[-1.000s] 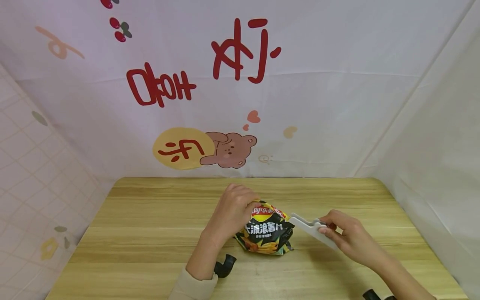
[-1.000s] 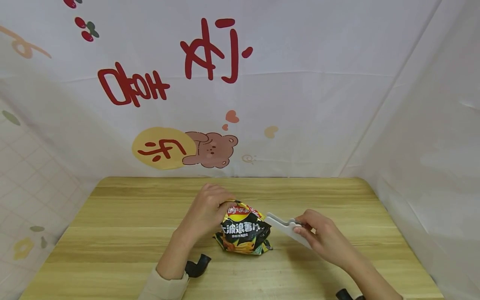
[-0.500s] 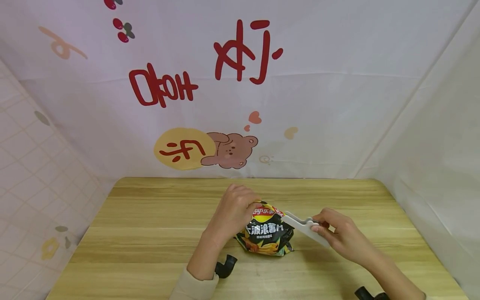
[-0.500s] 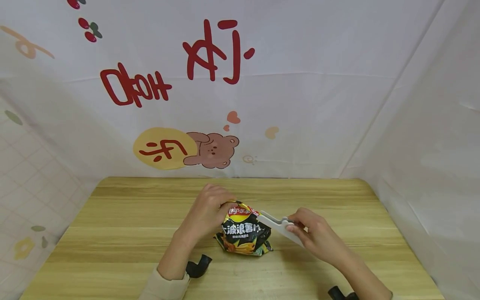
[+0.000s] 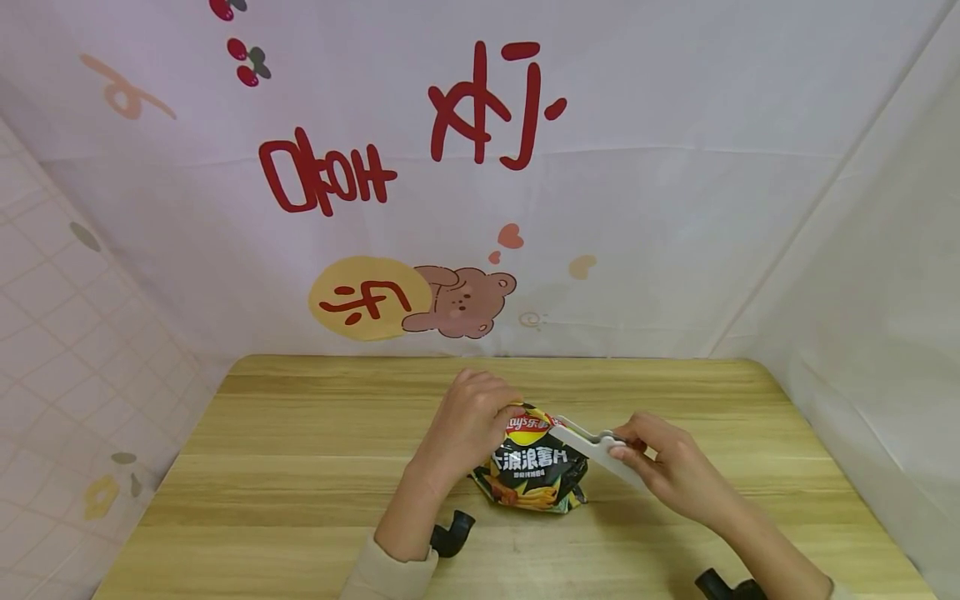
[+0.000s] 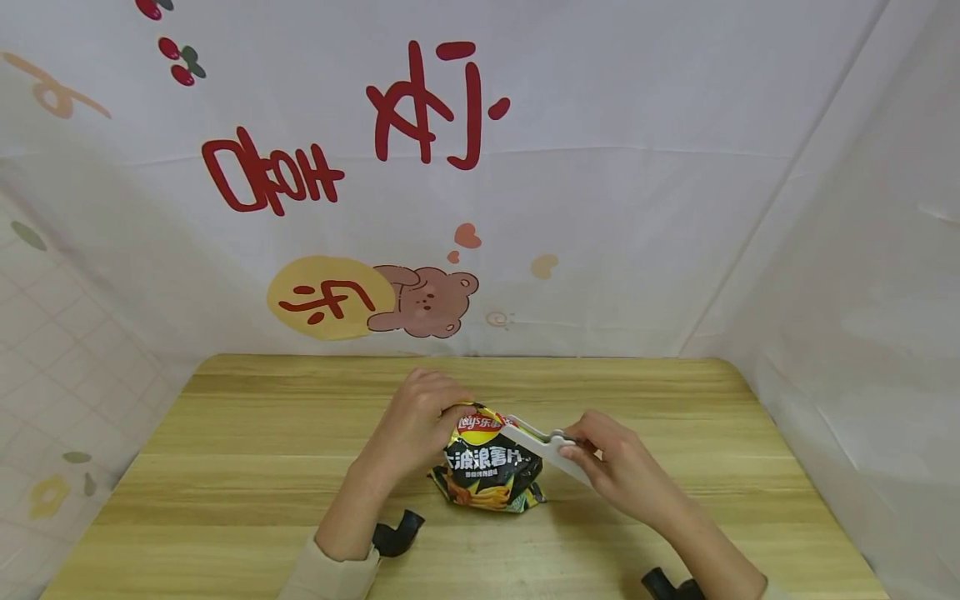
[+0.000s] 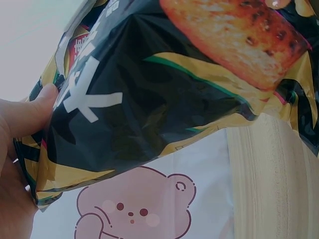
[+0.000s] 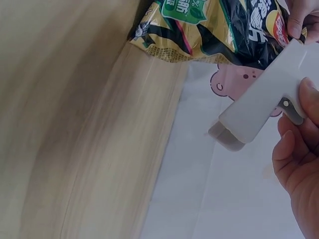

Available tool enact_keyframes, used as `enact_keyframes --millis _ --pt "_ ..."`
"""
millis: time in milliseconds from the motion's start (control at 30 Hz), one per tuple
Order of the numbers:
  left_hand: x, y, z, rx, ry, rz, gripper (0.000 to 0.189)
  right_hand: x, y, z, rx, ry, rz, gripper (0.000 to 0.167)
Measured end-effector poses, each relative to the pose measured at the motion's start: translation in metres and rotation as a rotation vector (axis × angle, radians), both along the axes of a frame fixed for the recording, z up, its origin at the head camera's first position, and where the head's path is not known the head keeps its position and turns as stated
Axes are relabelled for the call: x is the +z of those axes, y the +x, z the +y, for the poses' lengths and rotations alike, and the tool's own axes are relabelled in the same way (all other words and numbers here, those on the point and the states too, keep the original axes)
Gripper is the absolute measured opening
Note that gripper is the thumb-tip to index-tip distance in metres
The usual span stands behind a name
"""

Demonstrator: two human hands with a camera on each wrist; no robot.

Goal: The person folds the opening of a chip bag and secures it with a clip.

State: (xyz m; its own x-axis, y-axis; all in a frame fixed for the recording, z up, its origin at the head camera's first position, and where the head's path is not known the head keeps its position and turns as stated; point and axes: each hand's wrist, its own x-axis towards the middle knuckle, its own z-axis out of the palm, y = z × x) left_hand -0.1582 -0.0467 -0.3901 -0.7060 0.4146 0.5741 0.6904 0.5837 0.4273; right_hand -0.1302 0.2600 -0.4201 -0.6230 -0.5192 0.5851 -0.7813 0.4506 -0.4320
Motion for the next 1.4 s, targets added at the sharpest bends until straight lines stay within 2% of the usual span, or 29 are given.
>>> enact_keyframes --millis 133,300,400,567,667,867,1067,1233,1400 --pt "-0.001 0.0 0.0 -0.005 0.004 0.002 0.012 0.001 0.0 -0.005 0.001 -0.01 0.002 0.034" --pt "-0.001 0.001 -0.001 -0.014 0.014 0.002 0.013 0.002 0.0 -0.01 0.004 -0.019 -0.009 0.038" --pt "-0.001 0.001 -0.001 -0.017 0.019 -0.002 0.013 0.003 -0.001 -0.012 0.004 -0.02 -0.003 0.035" --pt "-0.002 0.001 -0.001 -0.013 0.021 -0.014 0.014 0.006 -0.002 -0.017 -0.005 -0.015 0.002 0.003" --pt "-0.002 0.001 -0.002 -0.018 0.021 -0.01 0.015 0.008 -0.003 -0.019 -0.012 -0.007 -0.007 0.015" --pt "-0.004 -0.001 -0.002 -0.041 0.024 0.027 0.013 0.009 -0.005 -0.023 -0.01 0.004 -0.012 0.016" --pt "-0.004 0.0 -0.002 -0.038 0.026 0.035 0.016 0.009 -0.007 -0.026 -0.022 0.018 -0.006 0.023" --pt "-0.003 0.0 -0.002 -0.033 0.025 0.014 0.015 0.012 -0.008 -0.031 -0.014 0.021 0.005 0.026" --pt "-0.001 0.002 -0.002 -0.014 0.031 -0.054 0.012 0.015 -0.009 -0.035 -0.003 0.015 -0.007 0.024"
